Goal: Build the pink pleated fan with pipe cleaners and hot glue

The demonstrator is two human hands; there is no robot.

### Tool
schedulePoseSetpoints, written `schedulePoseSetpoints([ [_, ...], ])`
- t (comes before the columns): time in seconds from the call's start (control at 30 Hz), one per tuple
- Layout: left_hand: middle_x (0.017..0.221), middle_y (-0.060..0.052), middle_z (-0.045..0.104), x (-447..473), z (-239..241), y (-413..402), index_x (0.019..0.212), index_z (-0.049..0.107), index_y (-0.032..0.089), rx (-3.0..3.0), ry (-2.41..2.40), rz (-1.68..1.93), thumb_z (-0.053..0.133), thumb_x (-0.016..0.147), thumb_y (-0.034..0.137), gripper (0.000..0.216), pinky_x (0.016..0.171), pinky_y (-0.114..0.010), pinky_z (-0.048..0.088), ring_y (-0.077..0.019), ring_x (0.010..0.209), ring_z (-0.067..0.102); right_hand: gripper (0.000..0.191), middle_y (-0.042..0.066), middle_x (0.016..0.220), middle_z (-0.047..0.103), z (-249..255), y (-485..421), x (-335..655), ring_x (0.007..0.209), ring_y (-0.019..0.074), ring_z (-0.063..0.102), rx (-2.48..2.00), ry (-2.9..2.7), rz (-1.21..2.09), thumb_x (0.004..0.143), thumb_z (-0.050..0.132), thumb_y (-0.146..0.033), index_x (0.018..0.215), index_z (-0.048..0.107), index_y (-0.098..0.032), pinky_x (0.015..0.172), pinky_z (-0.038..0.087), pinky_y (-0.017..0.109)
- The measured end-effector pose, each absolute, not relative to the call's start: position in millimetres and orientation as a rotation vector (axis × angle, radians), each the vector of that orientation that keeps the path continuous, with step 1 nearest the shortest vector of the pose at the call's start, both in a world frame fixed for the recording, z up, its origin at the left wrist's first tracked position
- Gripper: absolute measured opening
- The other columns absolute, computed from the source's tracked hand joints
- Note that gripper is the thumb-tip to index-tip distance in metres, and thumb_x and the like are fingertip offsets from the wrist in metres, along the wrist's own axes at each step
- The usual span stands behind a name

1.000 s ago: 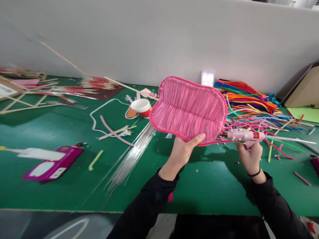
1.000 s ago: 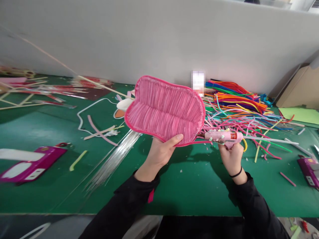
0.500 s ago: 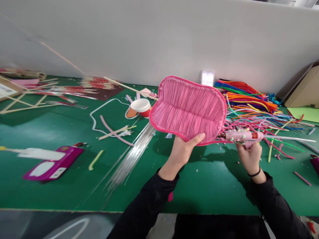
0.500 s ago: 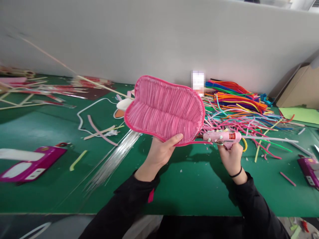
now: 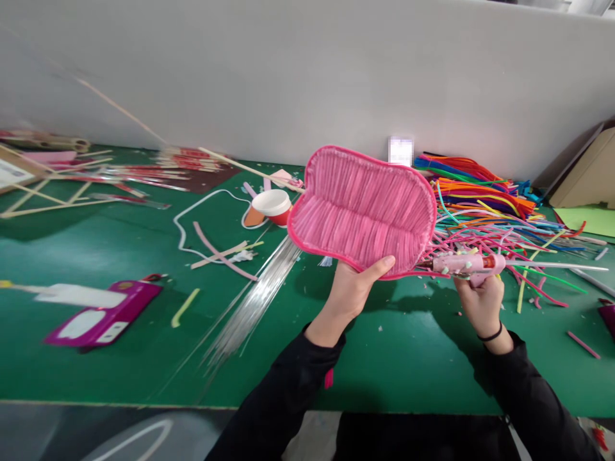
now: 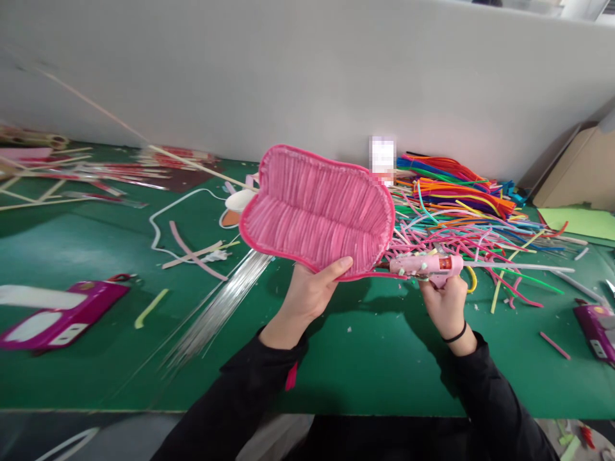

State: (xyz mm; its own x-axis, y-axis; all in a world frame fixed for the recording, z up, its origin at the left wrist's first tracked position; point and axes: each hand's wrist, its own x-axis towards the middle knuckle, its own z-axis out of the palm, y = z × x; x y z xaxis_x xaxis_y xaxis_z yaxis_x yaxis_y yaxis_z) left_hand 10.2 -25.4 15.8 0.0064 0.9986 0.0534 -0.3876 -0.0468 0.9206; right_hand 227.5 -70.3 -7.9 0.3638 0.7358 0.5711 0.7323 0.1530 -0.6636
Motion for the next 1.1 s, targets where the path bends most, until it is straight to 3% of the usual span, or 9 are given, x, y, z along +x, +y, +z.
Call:
schedulePoseSetpoints([
  [0.53, 0.114, -0.007, 0.074, 10.2, 15.5, -24.9, 0.117, 0.068, 0.022, 0.961, 0.894, 1.388, 0.089, 0.063, 0.032, 0.059, 0.105, -0.047, 0.054, -0.0277, 0.114, 0.068, 0.042, -0.006, 0.036, 0.032, -10.4, -70.1, 227.5, 0.038, 0.0091, 0.03, -1.558, -1.41, -0.028, 0.072, 0.058, -0.037, 0.044, 0.03, -0.025, 0.04, 0.029, 0.024],
  [0.6, 0.114, -0.007, 0.074, 10.2, 15.8, -25.0, 0.117, 0.068, 0.022, 0.957, 0.896, 1.385, 0.089, 0.063, 0.033, 0.058, 0.106, -0.048, 0.053, -0.0278, 0.114, 0.068, 0.038, -0.004, 0.037, 0.039, -10.8, -70.2, 227.7, 0.038, 0.0107, 0.035, -1.562, -1.412, -0.031, 0.073, 0.059, -0.037, 0.045, 0.037, -0.025, 0.042, 0.032, 0.024],
  [0.7, 0.114, -0.007, 0.074, 10.4, 16.4, -25.3, 0.116, 0.069, 0.022, 0.942, 0.896, 1.39, 0.089, 0.062, 0.032, 0.058, 0.106, -0.048, 0.053, -0.0279, 0.113, 0.068, 0.026, 0.002, 0.051, 0.062, -10.5, -70.4, 227.5, 0.045, 0.0149, 0.05, -1.543, -1.433, 0.013, 0.075, 0.061, -0.039, 0.056, 0.055, -0.022, 0.048, 0.042, 0.026],
  [0.77, 0.114, -0.007, 0.074, 10.6, 16.6, -25.4, 0.116, 0.069, 0.022, 0.941, 0.9, 1.393, 0.089, 0.062, 0.031, 0.058, 0.106, -0.049, 0.053, -0.0283, 0.113, 0.068, 0.024, 0.004, 0.058, 0.067, -10.7, -70.5, 227.6, 0.049, 0.0159, 0.053, -1.542, -1.443, 0.037, 0.076, 0.061, -0.04, 0.06, 0.059, -0.022, 0.052, 0.045, 0.027],
  [0.93, 0.114, -0.007, 0.074, 10.5, 16.6, -25.5, 0.117, 0.068, 0.022, 0.944, 0.894, 1.382, 0.089, 0.063, 0.03, 0.058, 0.106, -0.048, 0.053, -0.0285, 0.115, 0.068, 0.035, -0.001, 0.042, 0.049, -13.8, -70.5, 229.0, 0.043, 0.0136, 0.043, -1.584, -1.409, 0.005, 0.076, 0.06, -0.041, 0.049, 0.045, -0.024, 0.047, 0.038, 0.026],
  [1.1, 0.115, -0.007, 0.074, 10.7, 16.1, -25.0, 0.118, 0.068, 0.023, 0.944, 0.897, 1.394, 0.089, 0.062, 0.03, 0.061, 0.106, -0.048, 0.053, -0.0287, 0.116, 0.067, 0.028, -0.001, 0.045, 0.049, -15.0, -69.8, 229.4, 0.045, 0.0132, 0.043, -1.569, -1.394, 0.017, 0.076, 0.059, -0.038, 0.054, 0.05, -0.023, 0.048, 0.039, 0.026],
])
